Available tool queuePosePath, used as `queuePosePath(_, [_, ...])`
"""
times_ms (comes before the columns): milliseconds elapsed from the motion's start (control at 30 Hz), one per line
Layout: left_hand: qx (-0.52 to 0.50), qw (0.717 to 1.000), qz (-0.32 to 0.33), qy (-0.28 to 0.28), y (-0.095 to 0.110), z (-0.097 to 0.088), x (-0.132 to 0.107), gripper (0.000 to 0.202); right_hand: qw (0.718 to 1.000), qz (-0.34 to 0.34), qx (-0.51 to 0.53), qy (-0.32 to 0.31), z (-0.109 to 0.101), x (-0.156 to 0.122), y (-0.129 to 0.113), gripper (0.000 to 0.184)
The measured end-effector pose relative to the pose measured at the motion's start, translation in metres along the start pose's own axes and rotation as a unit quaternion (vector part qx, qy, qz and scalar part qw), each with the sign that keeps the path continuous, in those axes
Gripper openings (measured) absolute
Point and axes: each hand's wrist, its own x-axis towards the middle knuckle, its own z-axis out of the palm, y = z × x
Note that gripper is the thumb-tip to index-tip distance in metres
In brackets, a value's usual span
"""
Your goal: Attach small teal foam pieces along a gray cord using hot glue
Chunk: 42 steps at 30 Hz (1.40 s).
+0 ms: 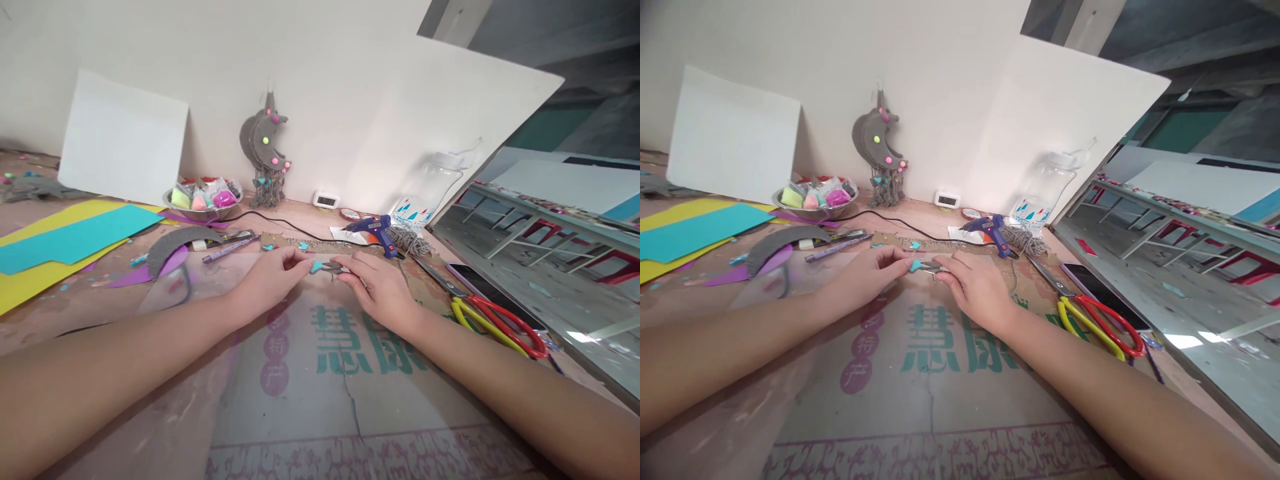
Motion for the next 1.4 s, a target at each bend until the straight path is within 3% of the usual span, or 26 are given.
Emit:
queuePosePath(267, [0.021, 1.000, 0.021, 0.008, -0.0016, 0.0003, 0.0004, 0.024, 0.999, -0.019, -0.045, -0.020, -0.0001, 0.0009, -0.0011, 0.033])
queuePosePath(500, [0.006, 1.000, -0.005, -0.014, -0.0027, 0.0004, 0.0002, 0.026, 0.998, -0.017, -0.050, -0.020, 0.0024, -0.0004, 0.0008, 0.032])
queuePosePath(1067, [0.026, 1.000, 0.007, -0.015, -0.0028, -0.0005, 0.0025, 0.027, 1.000, -0.013, -0.013, -0.018, 0.0027, 0.0005, 0.0006, 0.029])
queuePosePath(1233, [0.020, 1.000, -0.003, -0.014, -0.0031, -0.0002, 0.0009, 0.028, 0.996, 0.043, 0.072, 0.031, 0.0026, -0.0007, 0.0012, 0.030])
queuePosePath(1400, [0.002, 1.000, -0.015, -0.017, -0.0016, 0.0001, 0.0004, 0.026, 0.986, 0.052, 0.121, 0.105, -0.0053, -0.0023, -0.0005, 0.027])
